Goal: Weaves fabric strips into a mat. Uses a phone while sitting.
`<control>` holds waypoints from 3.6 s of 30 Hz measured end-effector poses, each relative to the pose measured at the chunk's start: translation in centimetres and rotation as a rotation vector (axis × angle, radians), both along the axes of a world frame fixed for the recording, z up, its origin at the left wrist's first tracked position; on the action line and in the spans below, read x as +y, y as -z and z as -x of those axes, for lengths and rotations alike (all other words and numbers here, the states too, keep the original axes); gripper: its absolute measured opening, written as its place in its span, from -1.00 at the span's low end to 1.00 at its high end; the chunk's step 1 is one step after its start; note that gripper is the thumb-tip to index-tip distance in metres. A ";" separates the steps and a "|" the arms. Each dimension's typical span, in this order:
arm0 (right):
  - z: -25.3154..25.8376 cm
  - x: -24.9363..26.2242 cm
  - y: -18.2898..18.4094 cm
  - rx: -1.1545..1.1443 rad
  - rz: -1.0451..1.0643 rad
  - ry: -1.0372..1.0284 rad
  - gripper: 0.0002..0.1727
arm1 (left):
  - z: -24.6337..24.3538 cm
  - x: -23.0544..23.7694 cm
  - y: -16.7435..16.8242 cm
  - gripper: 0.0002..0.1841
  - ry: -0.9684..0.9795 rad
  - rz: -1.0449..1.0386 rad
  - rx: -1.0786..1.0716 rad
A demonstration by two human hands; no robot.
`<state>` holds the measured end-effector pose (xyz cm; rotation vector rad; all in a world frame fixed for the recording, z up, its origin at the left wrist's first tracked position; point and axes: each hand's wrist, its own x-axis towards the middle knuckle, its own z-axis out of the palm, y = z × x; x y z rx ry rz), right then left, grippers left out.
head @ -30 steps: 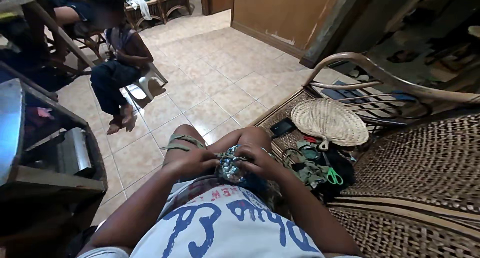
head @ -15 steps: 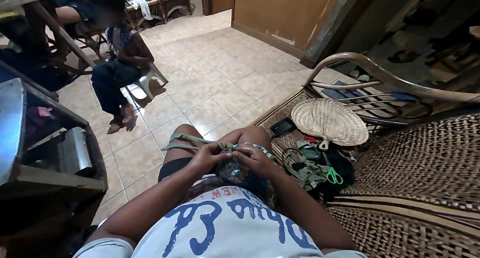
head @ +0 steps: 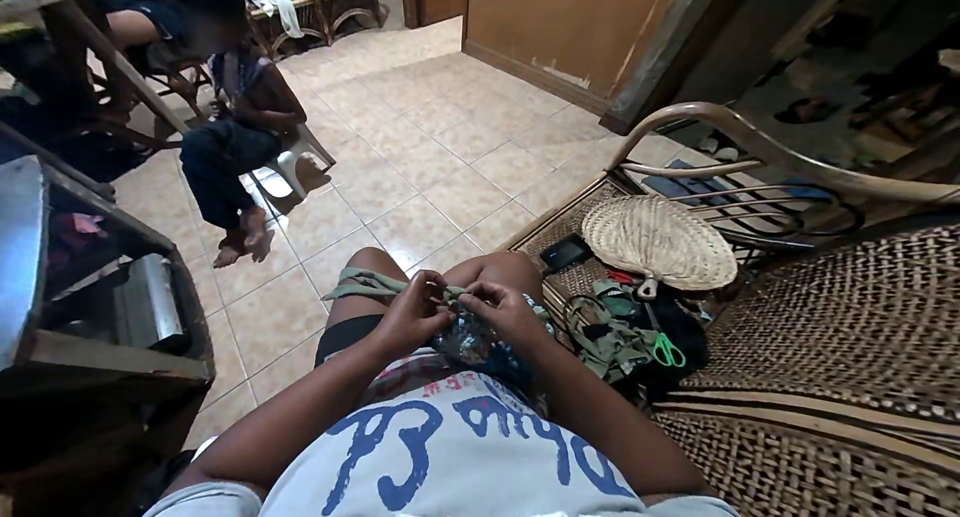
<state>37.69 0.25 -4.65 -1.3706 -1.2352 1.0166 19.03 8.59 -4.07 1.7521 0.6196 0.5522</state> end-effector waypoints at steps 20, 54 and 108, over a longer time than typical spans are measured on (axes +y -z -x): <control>0.0 0.3 0.4 0.028 -0.099 0.076 -0.90 | -0.2 -1.3 1.4 -0.54 -0.064 0.023 -0.090; -2.7 -1.5 3.4 -0.543 -0.420 0.047 -0.78 | -0.9 -1.8 1.6 -0.68 -0.060 0.092 -0.114; -0.5 -0.4 1.3 -1.294 -0.866 -0.107 -0.83 | -0.6 -2.2 0.9 -0.61 -0.029 0.088 -0.045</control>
